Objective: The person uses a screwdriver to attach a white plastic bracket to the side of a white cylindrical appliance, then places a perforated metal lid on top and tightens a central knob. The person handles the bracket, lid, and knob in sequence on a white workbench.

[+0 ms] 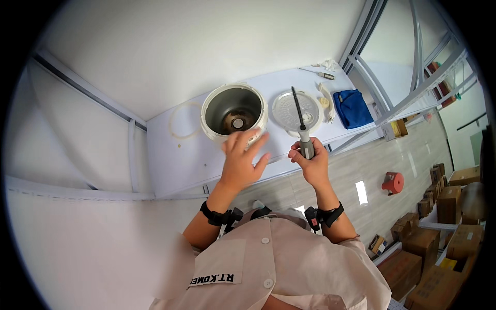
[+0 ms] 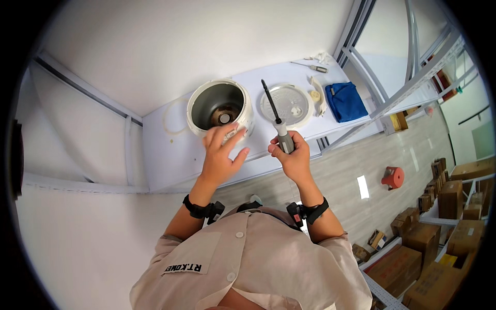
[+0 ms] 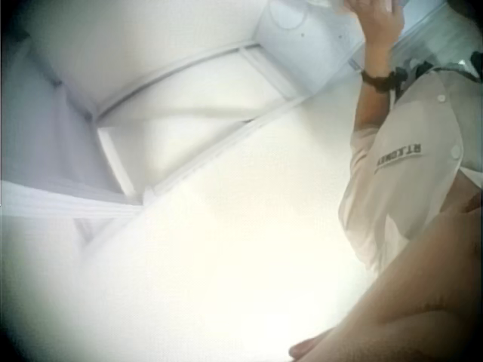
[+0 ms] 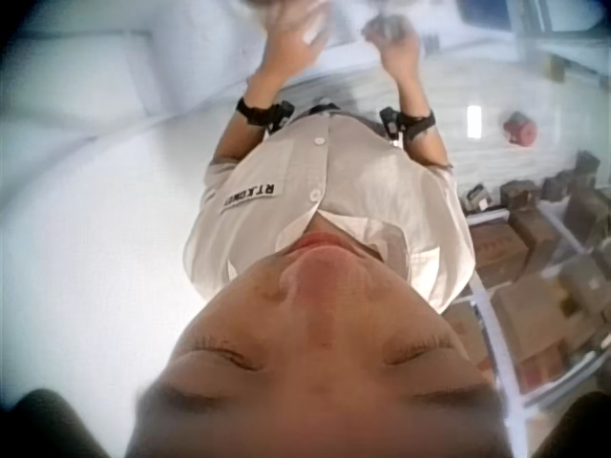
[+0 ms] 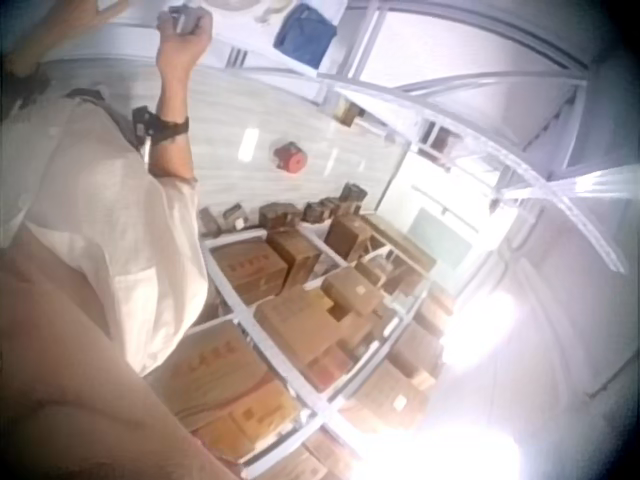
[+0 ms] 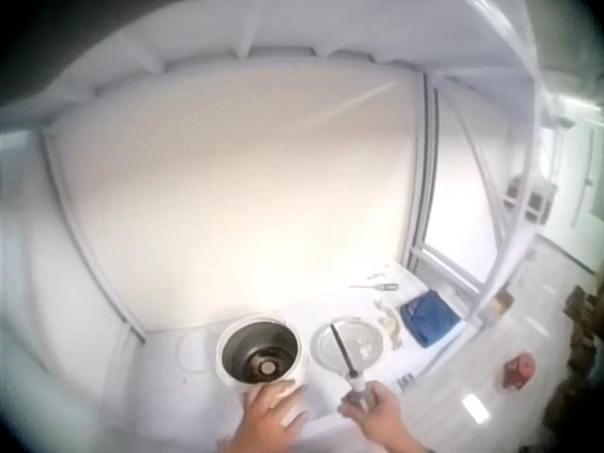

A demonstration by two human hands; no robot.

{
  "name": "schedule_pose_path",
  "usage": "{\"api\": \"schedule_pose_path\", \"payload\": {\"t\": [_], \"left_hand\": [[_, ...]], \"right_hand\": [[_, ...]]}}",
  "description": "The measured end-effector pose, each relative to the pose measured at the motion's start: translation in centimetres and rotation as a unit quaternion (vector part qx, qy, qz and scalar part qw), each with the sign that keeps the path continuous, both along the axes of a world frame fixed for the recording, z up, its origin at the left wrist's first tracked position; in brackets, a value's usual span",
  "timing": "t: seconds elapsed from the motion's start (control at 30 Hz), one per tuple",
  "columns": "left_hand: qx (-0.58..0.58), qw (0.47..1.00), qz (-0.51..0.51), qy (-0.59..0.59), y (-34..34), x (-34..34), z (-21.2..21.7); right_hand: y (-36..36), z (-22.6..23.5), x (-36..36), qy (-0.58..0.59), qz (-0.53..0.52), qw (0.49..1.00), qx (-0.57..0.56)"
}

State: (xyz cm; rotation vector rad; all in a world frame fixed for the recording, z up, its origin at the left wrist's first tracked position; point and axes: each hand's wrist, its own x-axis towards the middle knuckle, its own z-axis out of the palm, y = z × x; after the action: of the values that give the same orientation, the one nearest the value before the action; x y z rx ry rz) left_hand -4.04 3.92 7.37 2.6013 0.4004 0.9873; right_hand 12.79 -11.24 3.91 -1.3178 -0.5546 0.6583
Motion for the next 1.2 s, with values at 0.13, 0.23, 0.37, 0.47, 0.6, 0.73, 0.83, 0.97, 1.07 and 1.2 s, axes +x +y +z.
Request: {"api": "schedule_pose_path", "payload": {"t": [0.13, 0.23, 0.37, 0.47, 0.6, 0.73, 0.83, 0.97, 1.07, 1.2], "left_hand": [[-0.048, 0.985, -0.154, -0.067, -3.1, 2.0, 0.8], [-0.096, 0.975, -0.17, -0.107, -6.4, 3.9, 1.0], [-0.176, 0.961, -0.195, -0.088, -10.1, 5.6, 1.0], [-0.237, 0.943, -0.23, -0.037, -12.2, 7.1, 0.6], [-0.227, 0.937, -0.264, -0.011, -14.6, 8.4, 0.3], [-0.282, 0.918, -0.279, -0.009, -16.9, 9.2, 0.7], [-0.394, 0.875, -0.276, 0.043, -18.3, 9.4, 0.9], [-0.541, 0.794, -0.269, 0.062, -19.4, 9.6, -1.6], [-0.644, 0.714, -0.272, -0.03, -19.9, 9.8, -3.4], [-0.779, 0.53, -0.256, -0.216, -20.3, 9.7, -3.2]], "right_hand": [[-2.2, 2.0, 0.5, 0.036, 0.048, 0.997, 0.049], [-4.8, 2.9, 1.5, 0.036, 0.081, 0.995, 0.05], [-9.3, 3.4, 2.7, 0.038, 0.08, 0.996, 0.027], [-12.8, 3.0, 3.7, 0.021, 0.065, 0.998, -0.002], [-16.6, 3.4, 4.5, 0.006, 0.068, 0.997, -0.023], [-19.2, 3.4, 5.1, 0.003, 0.07, 0.998, -0.006], [-20.7, 2.4, 5.7, -0.081, 0.065, 0.995, -0.014], [-21.9, 2.7, 5.8, -0.1, 0.072, 0.992, -0.034], [-22.7, 1.8, 6.3, -0.15, 0.071, 0.986, -0.037], [-24.4, 2.2, 7.1, -0.235, 0.093, 0.965, -0.064]]}}
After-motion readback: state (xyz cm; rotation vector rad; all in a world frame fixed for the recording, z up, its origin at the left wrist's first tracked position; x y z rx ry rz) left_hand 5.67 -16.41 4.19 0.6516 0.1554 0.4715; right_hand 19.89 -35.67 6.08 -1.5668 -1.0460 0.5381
